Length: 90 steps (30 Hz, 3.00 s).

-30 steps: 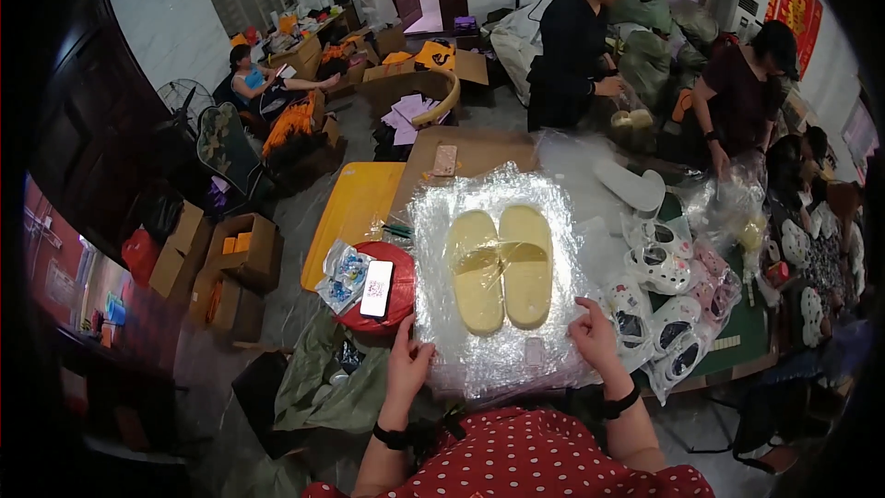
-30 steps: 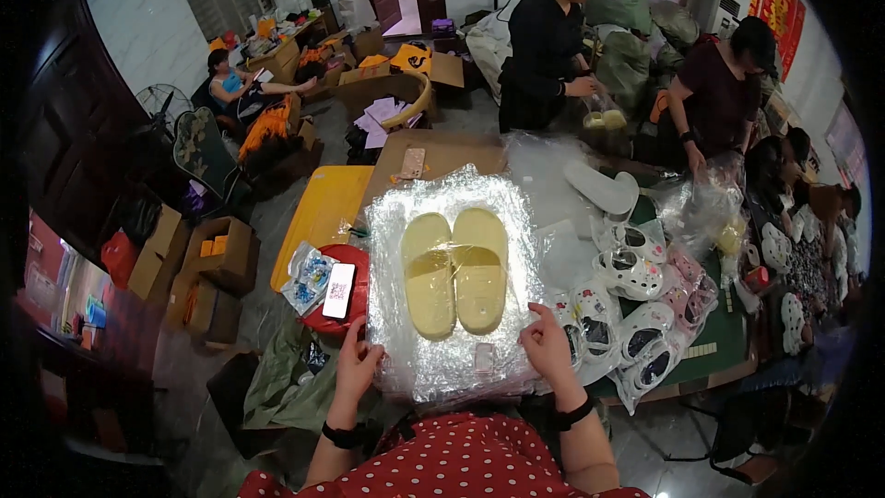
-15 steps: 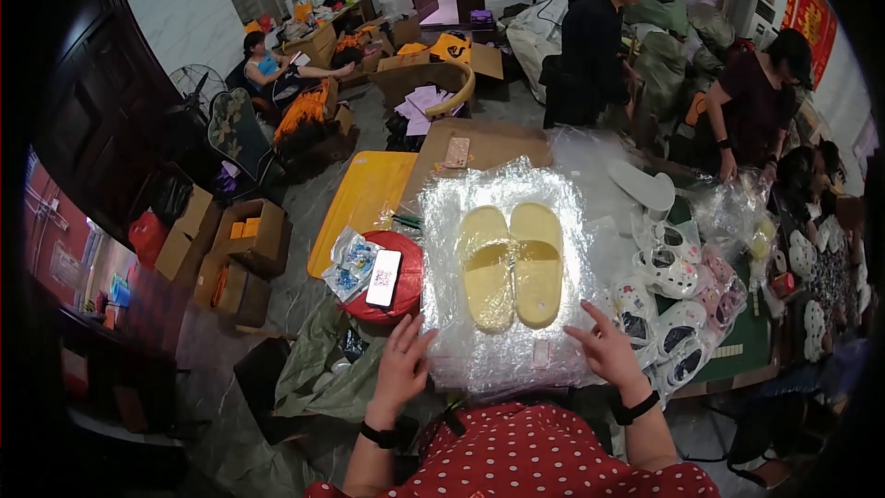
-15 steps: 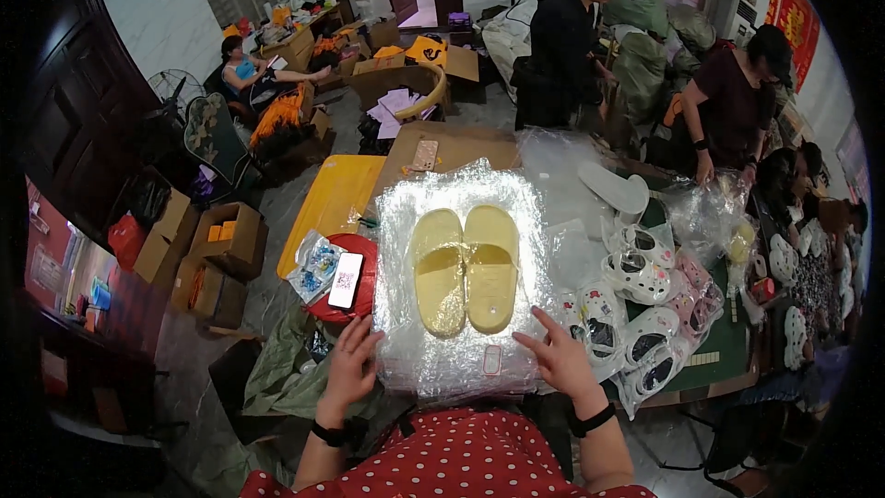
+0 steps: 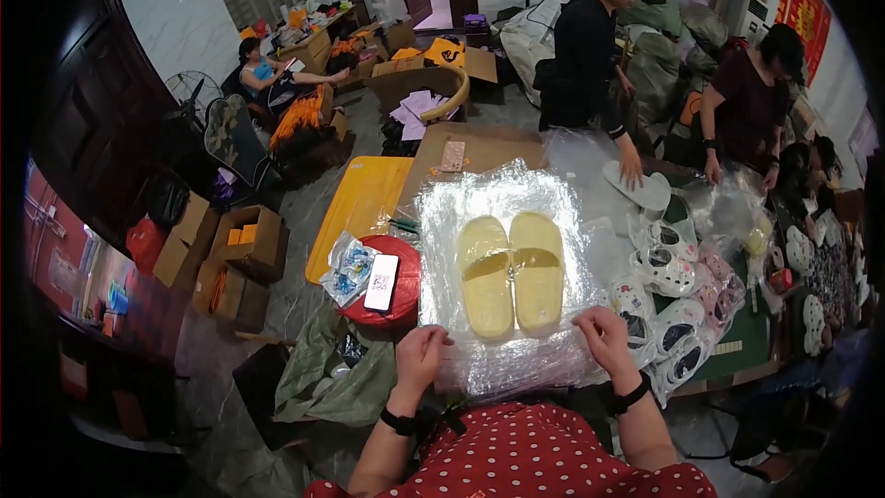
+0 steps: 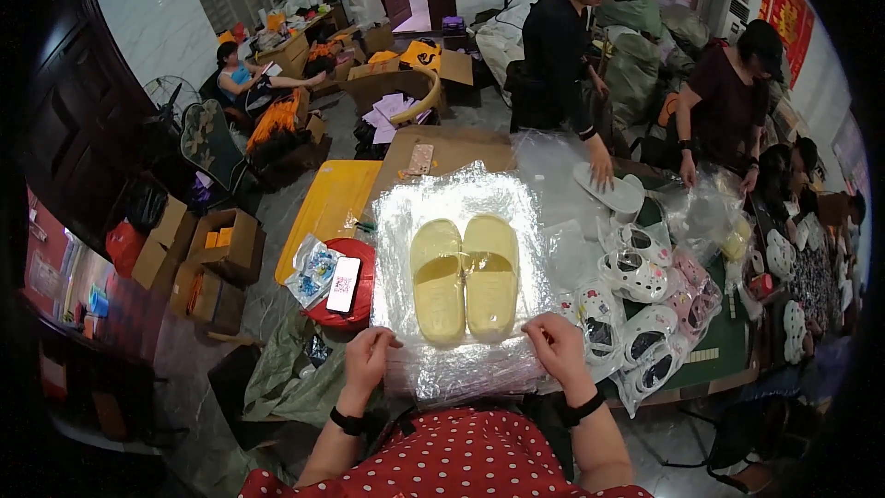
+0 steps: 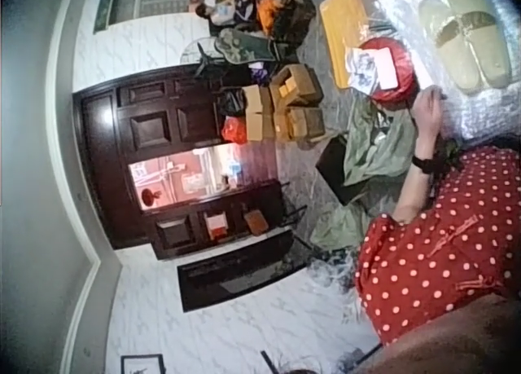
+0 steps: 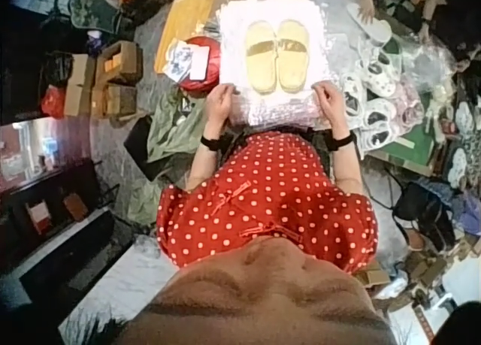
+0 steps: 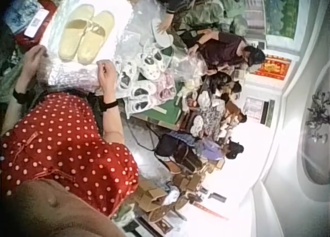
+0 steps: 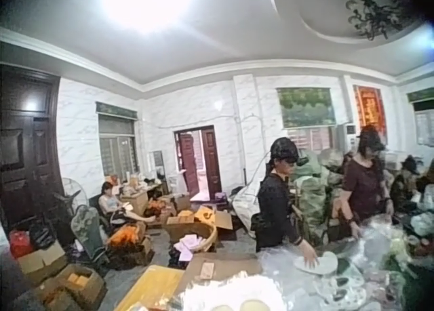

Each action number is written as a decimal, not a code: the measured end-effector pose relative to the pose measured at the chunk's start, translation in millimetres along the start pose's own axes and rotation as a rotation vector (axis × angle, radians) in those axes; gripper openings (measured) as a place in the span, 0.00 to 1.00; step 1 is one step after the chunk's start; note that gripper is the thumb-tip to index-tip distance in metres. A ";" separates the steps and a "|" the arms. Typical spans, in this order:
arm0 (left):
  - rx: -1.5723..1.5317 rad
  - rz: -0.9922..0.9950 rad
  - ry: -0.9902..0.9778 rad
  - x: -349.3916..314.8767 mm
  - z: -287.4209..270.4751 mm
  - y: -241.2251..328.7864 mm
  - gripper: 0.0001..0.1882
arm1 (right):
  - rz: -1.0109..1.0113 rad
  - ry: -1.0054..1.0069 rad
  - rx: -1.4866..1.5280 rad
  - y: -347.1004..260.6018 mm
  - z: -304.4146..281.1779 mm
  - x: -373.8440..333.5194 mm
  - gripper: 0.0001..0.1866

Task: The recorder is packaging various pairs of shoes into plastic bags at a workstation.

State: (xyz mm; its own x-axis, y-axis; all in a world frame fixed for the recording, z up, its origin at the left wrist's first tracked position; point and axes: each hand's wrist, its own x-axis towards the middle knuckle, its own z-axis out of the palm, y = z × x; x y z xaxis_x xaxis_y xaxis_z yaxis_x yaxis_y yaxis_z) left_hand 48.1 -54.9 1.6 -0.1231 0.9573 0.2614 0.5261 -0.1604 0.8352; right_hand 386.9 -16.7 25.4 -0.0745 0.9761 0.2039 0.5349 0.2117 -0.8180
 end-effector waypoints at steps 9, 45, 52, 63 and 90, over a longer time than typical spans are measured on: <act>0.055 -0.362 -0.014 25.2 27.6 -10.9 0.11 | 0.194 0.206 -0.334 30.7 41.2 18.6 0.12; 0.291 -0.437 -0.279 68.9 50.4 27.3 0.33 | 0.097 0.059 -0.114 30.3 72.9 20.6 0.33; 0.132 -0.048 0.027 49.9 77.7 -1.2 0.18 | 0.133 0.121 -0.089 27.5 68.9 17.7 0.40; -0.857 -0.276 -0.072 28.1 60.1 10.9 0.14 | 0.211 -0.011 0.334 8.8 29.9 16.9 0.46; -0.675 -0.462 0.362 -43.7 -47.1 -10.3 0.17 | -0.047 -0.316 0.297 -45.2 86.4 5.1 0.35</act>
State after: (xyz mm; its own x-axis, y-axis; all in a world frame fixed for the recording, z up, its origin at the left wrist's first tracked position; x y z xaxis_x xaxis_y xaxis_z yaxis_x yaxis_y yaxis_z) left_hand 8.4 -106.5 4.4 -0.5184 0.8452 -0.1299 -0.2351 0.0052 0.9720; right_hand 289.6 -17.2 16.9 -0.3718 0.9221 0.1077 0.2631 0.2159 -0.9403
